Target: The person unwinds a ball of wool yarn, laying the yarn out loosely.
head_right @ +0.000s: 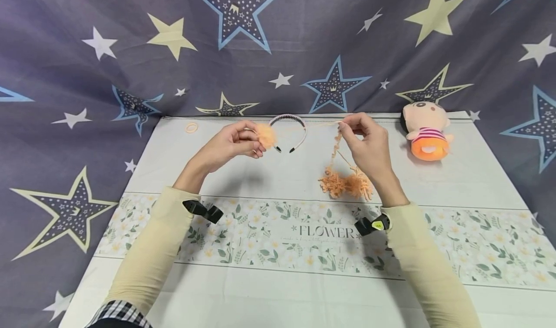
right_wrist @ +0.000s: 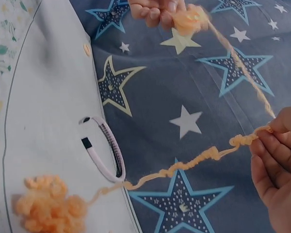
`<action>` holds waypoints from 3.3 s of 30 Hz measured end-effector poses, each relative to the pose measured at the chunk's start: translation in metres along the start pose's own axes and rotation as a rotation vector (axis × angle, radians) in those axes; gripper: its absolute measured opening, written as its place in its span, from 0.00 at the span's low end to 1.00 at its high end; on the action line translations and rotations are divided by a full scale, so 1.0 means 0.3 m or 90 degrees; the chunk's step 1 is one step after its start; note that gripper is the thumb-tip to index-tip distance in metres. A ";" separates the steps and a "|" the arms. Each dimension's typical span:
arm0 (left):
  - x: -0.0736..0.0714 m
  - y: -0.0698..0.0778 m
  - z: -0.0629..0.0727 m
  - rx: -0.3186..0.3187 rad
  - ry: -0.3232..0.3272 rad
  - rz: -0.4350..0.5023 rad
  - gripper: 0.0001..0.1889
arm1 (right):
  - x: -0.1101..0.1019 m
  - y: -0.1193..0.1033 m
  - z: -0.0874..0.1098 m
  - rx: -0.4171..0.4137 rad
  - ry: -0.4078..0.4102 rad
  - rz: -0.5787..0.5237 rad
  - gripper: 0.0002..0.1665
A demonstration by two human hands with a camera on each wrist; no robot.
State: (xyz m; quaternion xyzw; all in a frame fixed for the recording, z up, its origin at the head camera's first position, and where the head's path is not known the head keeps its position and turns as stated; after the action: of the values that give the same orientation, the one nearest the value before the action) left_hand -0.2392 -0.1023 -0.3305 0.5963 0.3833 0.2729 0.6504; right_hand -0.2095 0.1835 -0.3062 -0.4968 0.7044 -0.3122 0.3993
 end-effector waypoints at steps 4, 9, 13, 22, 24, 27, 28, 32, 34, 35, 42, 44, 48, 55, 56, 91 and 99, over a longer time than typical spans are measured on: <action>-0.002 -0.006 -0.003 0.011 0.007 -0.012 0.08 | -0.026 0.053 0.003 0.012 0.002 0.018 0.09; 0.011 -0.015 -0.017 0.006 0.005 -0.044 0.07 | -0.032 0.048 0.005 -0.013 -0.012 0.035 0.07; 0.024 -0.019 -0.038 0.008 0.006 -0.087 0.07 | -0.040 0.032 0.004 -0.021 -0.007 0.051 0.07; 0.109 -0.091 -0.158 0.009 0.013 -0.183 0.08 | -0.041 0.050 0.015 0.004 -0.018 0.057 0.10; 0.136 -0.109 -0.193 0.025 0.019 -0.214 0.09 | -0.045 0.054 0.016 0.007 -0.016 0.054 0.10; 0.176 -0.134 -0.241 0.045 0.025 -0.268 0.11 | -0.058 0.063 0.018 0.013 -0.008 0.042 0.09; 0.190 -0.143 -0.256 0.050 0.023 -0.285 0.11 | -0.063 0.067 0.019 0.015 -0.006 0.037 0.09; 0.251 -0.185 -0.312 0.051 -0.003 -0.333 0.14 | -0.082 0.079 0.025 0.023 -0.002 0.029 0.09; 0.281 -0.208 -0.340 0.046 -0.020 -0.350 0.16 | -0.087 0.080 0.028 0.028 -0.002 0.031 0.09; 0.296 -0.219 -0.353 0.039 -0.029 -0.356 0.17 | -0.089 0.080 0.029 0.029 -0.002 0.032 0.09; 0.390 -0.286 -0.423 -0.009 -0.082 -0.375 0.21 | -0.091 0.079 0.034 0.032 -0.003 0.045 0.09; 0.409 -0.298 -0.436 -0.018 -0.092 -0.383 0.21 | -0.091 0.076 0.035 0.030 -0.002 0.046 0.08; 0.434 -0.304 -0.453 -0.018 -0.092 -0.435 0.20 | -0.089 0.073 0.036 0.025 -0.005 0.050 0.08; 0.460 -0.301 -0.469 -0.020 -0.082 -0.515 0.17 | -0.094 0.074 0.042 0.016 -0.011 0.062 0.07; 0.462 -0.302 -0.471 -0.022 -0.078 -0.519 0.16 | -0.097 0.075 0.042 0.018 -0.011 0.062 0.07; 0.348 -0.294 -0.396 -0.034 -0.065 -0.421 0.22 | -0.101 0.083 0.034 0.017 -0.004 0.062 0.10; 0.414 -0.304 -0.398 -0.039 -0.059 -0.493 0.15 | -0.093 0.090 0.036 0.018 -0.009 0.076 0.11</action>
State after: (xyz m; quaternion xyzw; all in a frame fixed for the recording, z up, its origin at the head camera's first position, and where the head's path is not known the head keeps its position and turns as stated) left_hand -0.2778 0.0536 -0.4413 0.3995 0.5420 -0.0083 0.7393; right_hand -0.2070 0.2180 -0.3271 -0.4503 0.7255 -0.2940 0.4294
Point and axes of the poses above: each hand's wrist, its own z-axis away from the middle knuckle, its own x-axis out of the palm, y = z × x, the point moved 5 cm from there along -z, towards the middle knuckle, and after that the axes turned 6 degrees about -z, right-handed, at the moved point
